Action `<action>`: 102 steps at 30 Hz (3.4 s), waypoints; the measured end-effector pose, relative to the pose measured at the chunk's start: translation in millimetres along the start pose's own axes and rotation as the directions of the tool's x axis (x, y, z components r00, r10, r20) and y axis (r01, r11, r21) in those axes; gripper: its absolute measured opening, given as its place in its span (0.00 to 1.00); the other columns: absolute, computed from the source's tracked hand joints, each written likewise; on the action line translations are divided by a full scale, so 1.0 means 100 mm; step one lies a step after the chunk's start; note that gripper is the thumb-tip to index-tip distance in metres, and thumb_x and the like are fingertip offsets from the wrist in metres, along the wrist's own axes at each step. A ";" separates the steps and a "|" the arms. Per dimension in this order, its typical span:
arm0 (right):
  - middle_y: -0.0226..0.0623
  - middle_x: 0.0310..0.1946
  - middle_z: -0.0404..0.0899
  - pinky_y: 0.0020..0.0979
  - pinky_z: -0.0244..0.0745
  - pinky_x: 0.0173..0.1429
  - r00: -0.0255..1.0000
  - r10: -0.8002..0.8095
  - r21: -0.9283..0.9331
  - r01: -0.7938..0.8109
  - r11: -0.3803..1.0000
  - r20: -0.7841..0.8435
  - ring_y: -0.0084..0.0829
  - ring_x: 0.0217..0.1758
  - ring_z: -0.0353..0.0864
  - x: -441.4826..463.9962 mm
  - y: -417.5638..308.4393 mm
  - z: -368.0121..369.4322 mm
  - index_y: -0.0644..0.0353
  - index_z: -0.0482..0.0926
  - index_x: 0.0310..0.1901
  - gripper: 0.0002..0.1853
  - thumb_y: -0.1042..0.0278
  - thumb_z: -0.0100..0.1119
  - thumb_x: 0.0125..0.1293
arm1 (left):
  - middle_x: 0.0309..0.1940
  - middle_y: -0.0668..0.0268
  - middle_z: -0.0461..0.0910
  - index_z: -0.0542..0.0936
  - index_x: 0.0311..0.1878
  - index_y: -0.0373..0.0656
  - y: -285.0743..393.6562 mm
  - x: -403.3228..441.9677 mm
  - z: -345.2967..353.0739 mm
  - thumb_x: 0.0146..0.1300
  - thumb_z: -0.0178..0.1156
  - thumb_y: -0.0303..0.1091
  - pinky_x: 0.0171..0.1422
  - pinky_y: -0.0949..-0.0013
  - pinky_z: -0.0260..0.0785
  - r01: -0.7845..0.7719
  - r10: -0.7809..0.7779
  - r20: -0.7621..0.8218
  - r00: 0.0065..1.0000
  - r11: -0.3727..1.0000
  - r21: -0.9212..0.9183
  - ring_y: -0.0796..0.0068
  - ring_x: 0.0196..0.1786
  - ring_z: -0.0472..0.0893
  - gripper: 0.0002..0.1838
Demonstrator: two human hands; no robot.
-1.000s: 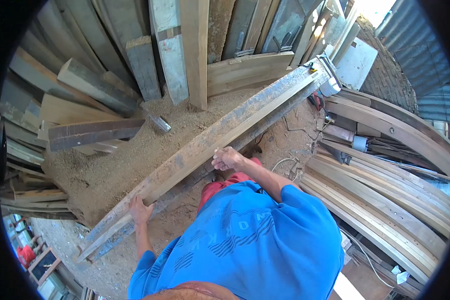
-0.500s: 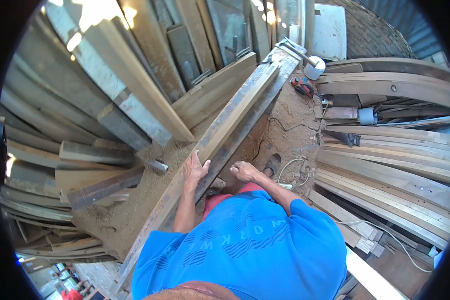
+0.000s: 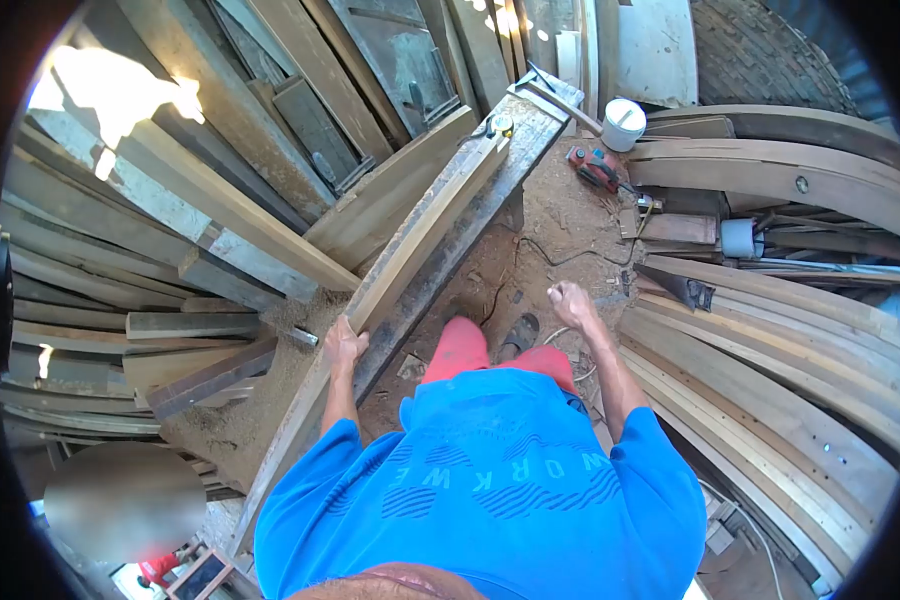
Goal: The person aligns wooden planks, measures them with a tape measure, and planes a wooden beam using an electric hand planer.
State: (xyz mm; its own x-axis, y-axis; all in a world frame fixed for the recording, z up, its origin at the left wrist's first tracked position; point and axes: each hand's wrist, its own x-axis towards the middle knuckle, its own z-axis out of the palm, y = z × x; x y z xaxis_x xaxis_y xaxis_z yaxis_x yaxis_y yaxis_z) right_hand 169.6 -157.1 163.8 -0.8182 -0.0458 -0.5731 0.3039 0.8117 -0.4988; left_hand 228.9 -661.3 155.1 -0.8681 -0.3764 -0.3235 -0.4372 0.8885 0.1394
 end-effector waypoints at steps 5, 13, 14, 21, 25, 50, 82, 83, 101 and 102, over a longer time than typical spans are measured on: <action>0.57 0.48 0.85 0.51 0.76 0.60 0.974 -0.176 0.016 0.180 0.984 -0.146 0.57 0.54 0.84 0.68 -0.29 -0.30 0.64 0.83 0.49 0.21 0.51 0.54 0.73 | 0.51 0.48 0.85 0.80 0.54 0.41 0.81 0.42 0.02 0.52 0.72 0.44 0.64 0.49 0.75 -0.143 0.137 -0.062 0.989 0.984 -0.109 0.46 0.57 0.83 0.28; 0.56 0.48 0.86 0.50 0.77 0.60 0.953 -0.266 -0.107 0.252 0.962 -0.148 0.56 0.54 0.84 1.51 -0.98 -1.16 0.63 0.83 0.51 0.19 0.54 0.56 0.72 | 0.49 0.52 0.85 0.80 0.54 0.44 2.30 1.38 0.18 0.54 0.73 0.42 0.60 0.47 0.76 -0.395 0.386 -0.086 0.918 0.884 -0.252 0.46 0.54 0.84 0.25; 0.56 0.48 0.86 0.50 0.77 0.60 0.950 -0.255 -0.134 0.233 0.963 -0.181 0.56 0.54 0.85 1.62 -1.02 -1.24 0.63 0.83 0.50 0.20 0.53 0.56 0.73 | 0.49 0.52 0.85 0.80 0.54 0.44 2.44 1.43 0.16 0.54 0.73 0.42 0.59 0.46 0.76 -0.381 0.375 -0.072 0.924 0.894 -0.236 0.45 0.54 0.84 0.25; 0.55 0.52 0.85 0.47 0.77 0.63 0.950 -0.275 -0.188 0.246 0.951 -0.148 0.53 0.58 0.84 2.32 -1.26 -1.54 0.65 0.80 0.58 0.22 0.55 0.59 0.73 | 0.51 0.52 0.84 0.79 0.55 0.42 2.66 1.57 0.42 0.55 0.75 0.43 0.62 0.49 0.76 -0.409 0.378 -0.158 0.912 0.862 -0.299 0.47 0.56 0.83 0.27; 0.57 0.62 0.79 0.50 0.72 0.70 0.942 -0.330 -0.319 0.296 0.900 -0.057 0.56 0.67 0.77 2.89 -1.34 -1.59 0.60 0.74 0.66 0.28 0.52 0.61 0.71 | 0.53 0.53 0.83 0.79 0.55 0.42 2.73 1.56 0.29 0.54 0.75 0.45 0.63 0.50 0.75 -0.284 0.283 -0.049 0.958 0.907 -0.311 0.48 0.58 0.82 0.28; 0.33 0.40 0.80 0.33 0.77 0.35 0.488 -0.146 -0.123 0.478 0.870 0.861 0.28 0.32 0.79 5.31 -1.94 -1.68 0.50 0.71 0.64 0.26 0.60 0.64 0.65 | 0.55 0.57 0.83 0.85 0.56 0.55 4.65 1.75 1.13 0.70 0.52 0.46 0.74 0.43 0.60 0.119 -0.209 -0.195 0.958 0.911 -0.394 0.54 0.65 0.75 0.18; 0.46 0.67 0.70 0.51 0.74 0.69 -0.195 -0.439 0.070 0.956 -0.285 0.877 0.56 0.66 0.75 3.61 -3.25 -0.79 0.40 0.74 0.69 0.37 0.63 0.76 0.56 | 0.32 0.66 0.85 0.80 0.44 0.35 4.65 1.25 0.90 0.68 0.71 0.34 0.34 0.77 0.73 -0.349 -0.872 0.453 0.186 -0.489 -0.799 0.82 0.30 0.80 0.12; 0.46 0.67 0.70 0.51 0.73 0.69 -0.202 -0.428 0.084 0.957 -0.278 0.881 0.56 0.66 0.75 3.64 -3.26 -0.76 0.40 0.74 0.69 0.37 0.63 0.76 0.56 | 0.32 0.66 0.85 0.80 0.43 0.36 4.66 1.25 0.92 0.68 0.72 0.34 0.34 0.77 0.74 -0.384 -0.870 0.450 0.200 -0.492 -0.781 0.81 0.30 0.80 0.13; 0.45 0.66 0.70 0.48 0.72 0.72 -0.212 -0.404 0.121 0.963 -0.240 0.890 0.54 0.68 0.74 3.73 -3.24 -0.77 0.40 0.72 0.69 0.36 0.62 0.75 0.58 | 0.38 0.65 0.86 0.82 0.42 0.44 4.64 1.09 1.11 0.67 0.71 0.31 0.46 0.65 0.77 -0.531 -0.763 0.497 0.414 -0.646 -0.549 0.71 0.39 0.85 0.07; 0.45 0.66 0.70 0.48 0.72 0.72 -0.207 -0.396 0.120 0.965 -0.235 0.894 0.53 0.68 0.74 3.74 -3.24 -0.78 0.40 0.72 0.69 0.36 0.62 0.75 0.58 | 0.38 0.65 0.86 0.82 0.42 0.44 4.63 1.09 1.13 0.67 0.72 0.31 0.46 0.65 0.77 -0.534 -0.761 0.495 0.420 -0.648 -0.543 0.70 0.39 0.85 0.07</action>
State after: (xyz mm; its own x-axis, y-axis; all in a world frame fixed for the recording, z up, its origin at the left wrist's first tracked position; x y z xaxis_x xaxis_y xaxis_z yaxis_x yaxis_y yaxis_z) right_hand -272.7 -392.4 161.8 0.4856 -0.8331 -0.2649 -0.8024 -0.3045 -0.5133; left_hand -41.5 -260.8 78.4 0.0845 -0.7042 -0.7050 0.6189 -0.5174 0.5910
